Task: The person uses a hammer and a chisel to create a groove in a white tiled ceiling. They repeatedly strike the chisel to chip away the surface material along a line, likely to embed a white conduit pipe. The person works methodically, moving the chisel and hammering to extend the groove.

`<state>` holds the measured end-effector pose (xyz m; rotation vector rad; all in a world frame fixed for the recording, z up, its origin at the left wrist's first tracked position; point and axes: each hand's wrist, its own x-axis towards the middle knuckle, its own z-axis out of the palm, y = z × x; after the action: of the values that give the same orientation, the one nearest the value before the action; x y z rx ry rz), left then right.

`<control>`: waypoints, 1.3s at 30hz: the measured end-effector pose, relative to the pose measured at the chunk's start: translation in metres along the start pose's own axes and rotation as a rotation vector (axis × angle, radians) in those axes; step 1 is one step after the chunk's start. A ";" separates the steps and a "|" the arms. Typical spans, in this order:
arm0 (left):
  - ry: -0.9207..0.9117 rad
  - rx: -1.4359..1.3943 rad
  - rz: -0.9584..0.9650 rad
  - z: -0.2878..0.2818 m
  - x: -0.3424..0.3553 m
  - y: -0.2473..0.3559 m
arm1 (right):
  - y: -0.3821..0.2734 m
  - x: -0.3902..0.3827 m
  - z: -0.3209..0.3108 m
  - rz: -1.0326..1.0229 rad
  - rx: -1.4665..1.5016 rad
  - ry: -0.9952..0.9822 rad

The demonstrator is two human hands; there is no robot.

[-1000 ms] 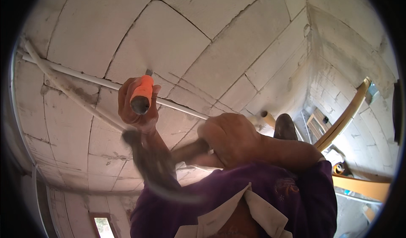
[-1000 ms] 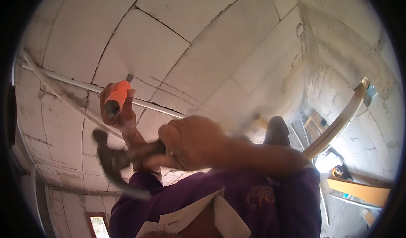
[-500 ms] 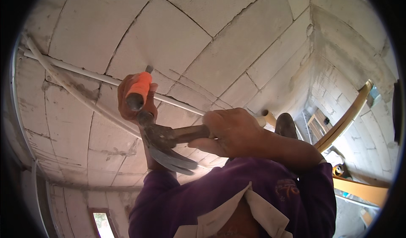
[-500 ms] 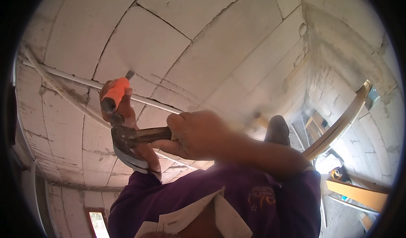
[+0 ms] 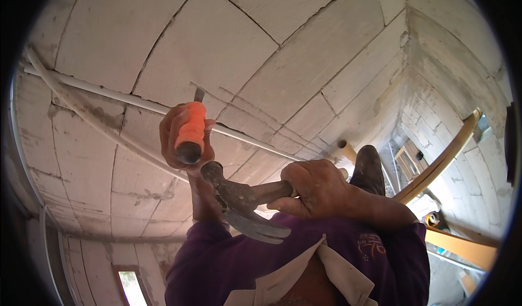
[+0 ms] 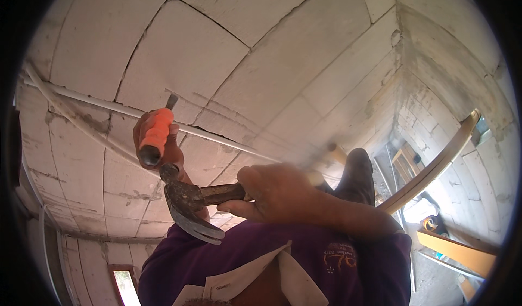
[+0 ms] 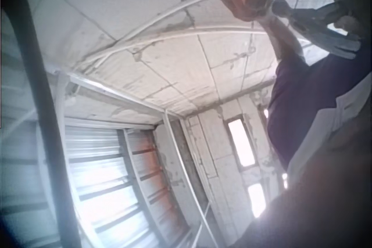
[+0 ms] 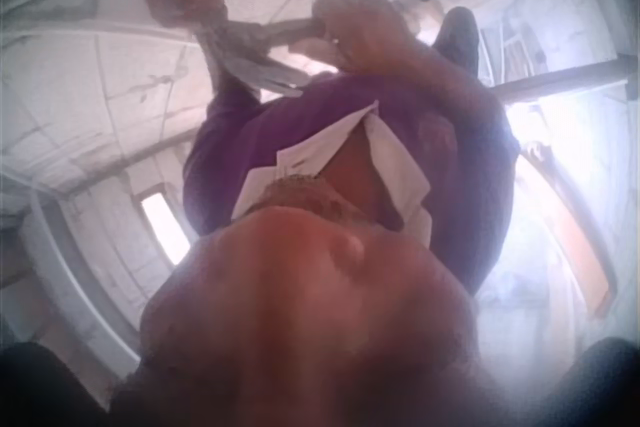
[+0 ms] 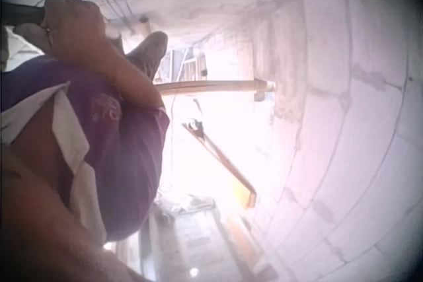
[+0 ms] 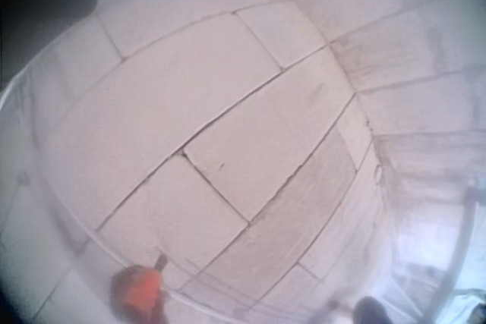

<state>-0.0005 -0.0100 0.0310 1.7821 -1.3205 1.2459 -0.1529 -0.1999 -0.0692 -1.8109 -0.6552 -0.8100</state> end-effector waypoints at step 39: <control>-0.011 0.132 0.059 0.004 0.006 0.000 | -0.008 0.021 -0.006 -0.045 0.009 0.032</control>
<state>0.0009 -0.0159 0.0355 1.8544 -1.3332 1.3857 -0.1469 -0.2014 -0.0469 -1.7773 -0.6803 -0.8632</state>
